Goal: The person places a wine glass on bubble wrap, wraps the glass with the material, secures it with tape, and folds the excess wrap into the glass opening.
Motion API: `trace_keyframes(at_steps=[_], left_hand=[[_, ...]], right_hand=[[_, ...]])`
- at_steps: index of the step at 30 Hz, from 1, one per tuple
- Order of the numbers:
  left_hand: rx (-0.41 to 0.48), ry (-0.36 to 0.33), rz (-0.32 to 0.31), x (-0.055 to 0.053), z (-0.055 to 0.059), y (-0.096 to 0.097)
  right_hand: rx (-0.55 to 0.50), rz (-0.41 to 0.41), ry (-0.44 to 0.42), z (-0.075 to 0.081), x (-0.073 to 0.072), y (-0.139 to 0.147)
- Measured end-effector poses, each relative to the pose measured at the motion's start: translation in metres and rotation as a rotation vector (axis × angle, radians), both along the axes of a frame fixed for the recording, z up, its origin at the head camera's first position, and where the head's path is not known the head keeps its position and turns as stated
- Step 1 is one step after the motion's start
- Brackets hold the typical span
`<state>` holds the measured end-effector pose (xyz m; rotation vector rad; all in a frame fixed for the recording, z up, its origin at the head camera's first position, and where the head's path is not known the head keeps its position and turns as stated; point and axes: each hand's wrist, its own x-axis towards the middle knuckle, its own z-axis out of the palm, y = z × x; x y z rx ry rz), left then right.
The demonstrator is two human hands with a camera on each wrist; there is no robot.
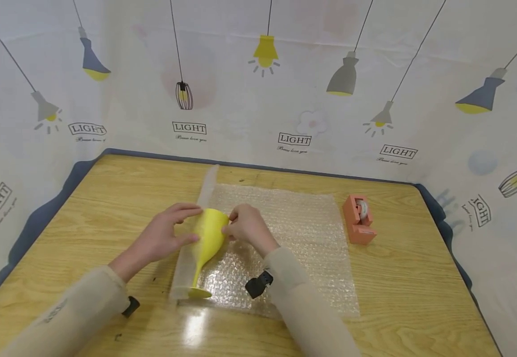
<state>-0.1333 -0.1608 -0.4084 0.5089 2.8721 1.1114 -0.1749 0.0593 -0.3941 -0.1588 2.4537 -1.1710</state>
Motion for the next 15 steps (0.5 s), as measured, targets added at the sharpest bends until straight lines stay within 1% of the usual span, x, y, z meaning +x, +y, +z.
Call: trace_keyframes(at_steps=[3, 7, 11, 15], left_hand=[[-0.003, -0.001, -0.011, 0.000, 0.002, 0.004], [0.004, -0.001, -0.027, -0.001, 0.003, 0.009], [0.024, 0.007, -0.046, -0.002, 0.004, 0.014], [0.034, 0.014, -0.062, -0.002, 0.002, 0.018]], right_hand=[[0.022, 0.013, 0.003, 0.002, 0.001, 0.003], [0.048, 0.055, 0.011, 0.002, 0.001, 0.009], [-0.004, 0.095, -0.033, 0.002, 0.000, 0.015], [-0.054, 0.085, -0.095, 0.002, 0.001, 0.018]])
